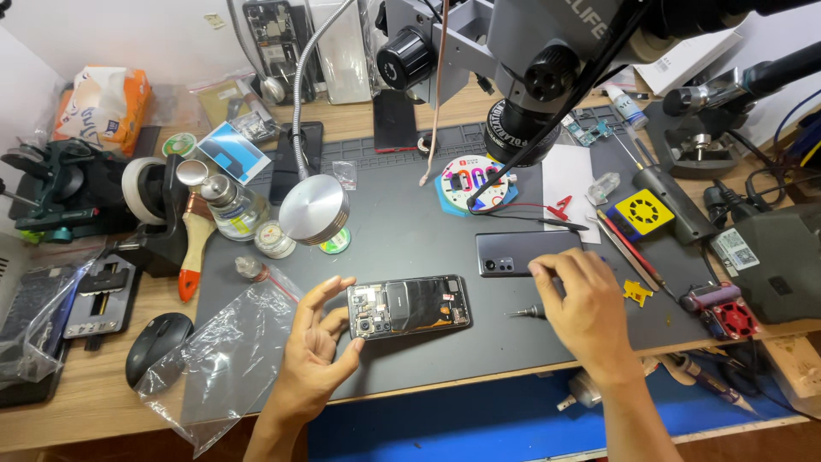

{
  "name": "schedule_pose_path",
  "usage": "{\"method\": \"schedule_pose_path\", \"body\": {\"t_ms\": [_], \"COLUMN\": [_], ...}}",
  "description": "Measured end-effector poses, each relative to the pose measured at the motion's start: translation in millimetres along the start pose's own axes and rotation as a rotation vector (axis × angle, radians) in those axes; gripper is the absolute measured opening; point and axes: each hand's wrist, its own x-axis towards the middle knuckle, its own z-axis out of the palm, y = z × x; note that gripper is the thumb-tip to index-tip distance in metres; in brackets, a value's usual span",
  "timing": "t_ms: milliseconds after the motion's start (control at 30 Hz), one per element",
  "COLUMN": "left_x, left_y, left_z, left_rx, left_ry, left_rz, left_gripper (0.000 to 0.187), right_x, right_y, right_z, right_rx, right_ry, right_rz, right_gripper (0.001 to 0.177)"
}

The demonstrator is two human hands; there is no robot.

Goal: The person uses a screwdriver to remove screws from the internal frame of a disassembled smartphone. After removing the screws, the person picks up the phone's back cover, aligns it with the main body, and snaps it into place to close the device.

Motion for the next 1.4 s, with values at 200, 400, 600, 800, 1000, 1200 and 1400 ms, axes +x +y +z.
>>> {"method": "schedule_pose_path", "body": {"t_ms": [200, 400, 600, 800, 1000, 1200, 1400], "left_x": [2, 2, 1, 0, 1, 1, 1], "left_y": [-2, 3, 0, -1, 7, 3, 7], "left_z": [-2, -1, -3, -4, -2, -4, -2], "left_rx": [0.005, -0.011, -0.033, -0.052, -0.042, -0.042, -0.048], "left_ry": [-0.002, 0.015, 0.026, 0.013, 0.007, -0.003, -0.013], "left_rz": [0.010, -0.016, -0.024, -0.026, -0.036, -0.026, -0.026], "left_gripper": [0.074, 0.073, 0.073, 0.073, 0.071, 0.072, 0.074], "right_x": [17, 46, 75, 74, 49, 43, 54], "right_y": [12, 23, 29, 7, 2, -38, -99], "right_z": [-16, -19, -20, -34, -34, -18, 6], "right_rx": [-0.030, 0.057, 0.025, 0.041, 0.091, 0.326, 0.518], "right_ry": [-0.081, -0.586, -0.831, -0.759, -0.407, -0.537, -0.479], "right_rz": [0.032, 0.142, 0.284, 0.365, 0.173, -0.045, -0.281], "right_gripper": [0.027, 0.070, 0.076, 0.064, 0.092, 0.099, 0.074]}}
